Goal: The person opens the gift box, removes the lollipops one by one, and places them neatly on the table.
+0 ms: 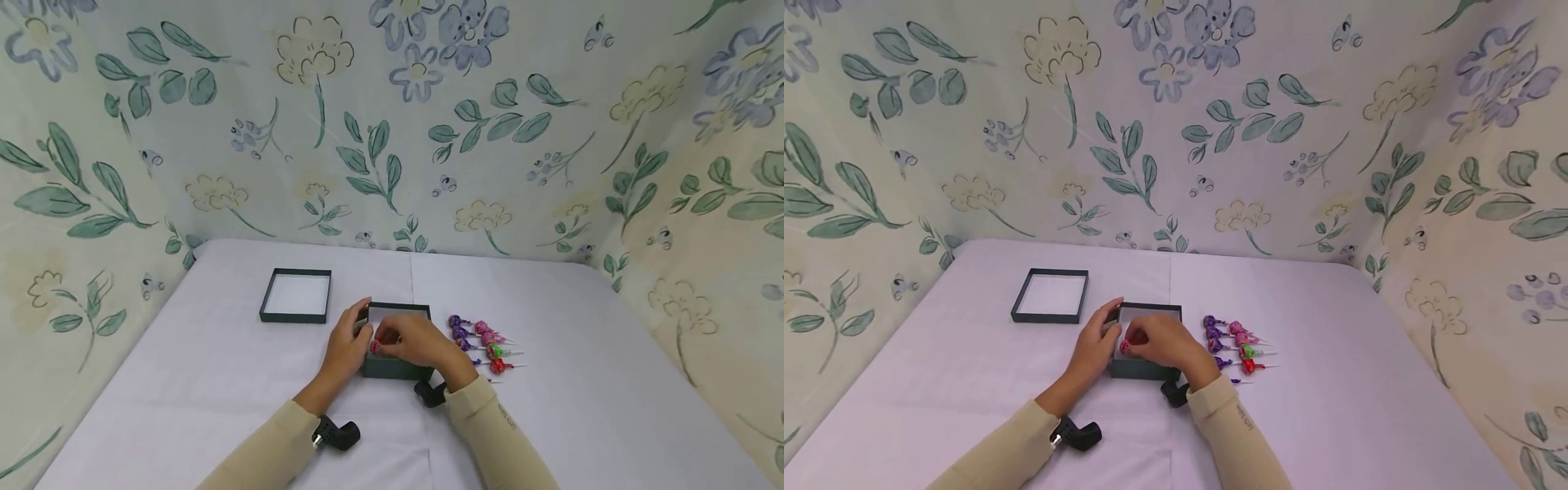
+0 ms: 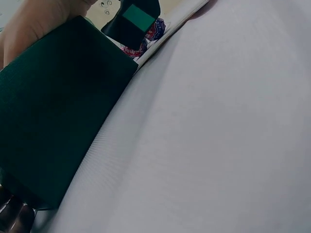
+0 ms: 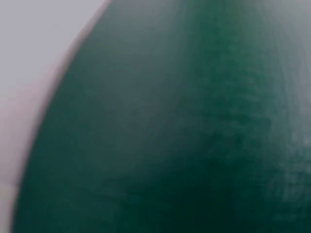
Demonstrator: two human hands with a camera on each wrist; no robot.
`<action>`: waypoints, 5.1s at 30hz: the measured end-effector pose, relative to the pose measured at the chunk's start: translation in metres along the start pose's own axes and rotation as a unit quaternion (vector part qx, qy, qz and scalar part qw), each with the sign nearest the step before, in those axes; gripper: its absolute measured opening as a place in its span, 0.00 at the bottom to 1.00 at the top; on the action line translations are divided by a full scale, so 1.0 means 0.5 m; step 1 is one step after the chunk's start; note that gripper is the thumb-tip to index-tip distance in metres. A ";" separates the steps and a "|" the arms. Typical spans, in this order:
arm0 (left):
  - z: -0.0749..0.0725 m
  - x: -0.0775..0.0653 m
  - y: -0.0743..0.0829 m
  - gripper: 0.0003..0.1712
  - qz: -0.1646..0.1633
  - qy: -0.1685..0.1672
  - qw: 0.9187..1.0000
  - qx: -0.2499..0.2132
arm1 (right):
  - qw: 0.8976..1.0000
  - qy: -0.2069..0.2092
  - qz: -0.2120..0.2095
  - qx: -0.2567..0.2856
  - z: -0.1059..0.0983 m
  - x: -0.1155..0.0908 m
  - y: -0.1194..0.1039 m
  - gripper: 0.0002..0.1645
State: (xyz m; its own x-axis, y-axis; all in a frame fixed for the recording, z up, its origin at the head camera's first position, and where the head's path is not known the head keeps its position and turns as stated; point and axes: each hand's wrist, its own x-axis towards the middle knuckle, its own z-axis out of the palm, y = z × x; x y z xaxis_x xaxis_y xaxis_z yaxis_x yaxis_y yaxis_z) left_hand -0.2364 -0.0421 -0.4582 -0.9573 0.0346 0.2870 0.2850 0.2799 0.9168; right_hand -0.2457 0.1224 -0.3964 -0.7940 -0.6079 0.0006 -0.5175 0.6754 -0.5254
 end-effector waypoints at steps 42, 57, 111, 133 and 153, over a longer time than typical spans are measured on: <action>0.003 -0.002 -0.001 0.28 -0.010 -0.003 1.000 0.010 | 0.988 0.128 -0.086 -0.004 -0.108 -0.071 -0.044 0.16; 0.017 -0.001 0.000 0.29 -0.010 0.001 1.000 -0.003 | 0.988 0.148 -0.003 -0.040 -0.192 -0.158 -0.015 0.14; 0.003 0.002 -0.004 0.29 -0.019 -0.001 1.000 -0.001 | 0.988 0.027 0.121 -0.095 -0.131 -0.338 0.117 0.14; 0.006 0.006 0.004 0.29 -0.012 -0.007 1.000 -0.009 | 0.979 0.035 0.125 -0.156 -0.116 -0.340 0.136 0.13; 0.001 -0.003 0.006 0.29 -0.020 -0.006 1.000 -0.008 | 0.979 0.053 0.121 -0.154 -0.107 -0.335 0.141 0.14</action>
State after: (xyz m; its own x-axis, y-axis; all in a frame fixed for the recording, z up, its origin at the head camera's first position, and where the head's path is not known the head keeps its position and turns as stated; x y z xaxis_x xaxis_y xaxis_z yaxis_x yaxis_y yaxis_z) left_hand -0.2339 -0.0406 -0.4561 -0.9682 0.0347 0.2478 0.2480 0.2649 0.9318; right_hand -0.1661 0.2942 -0.3879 -0.9254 -0.3789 0.0059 -0.3692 0.8981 -0.2391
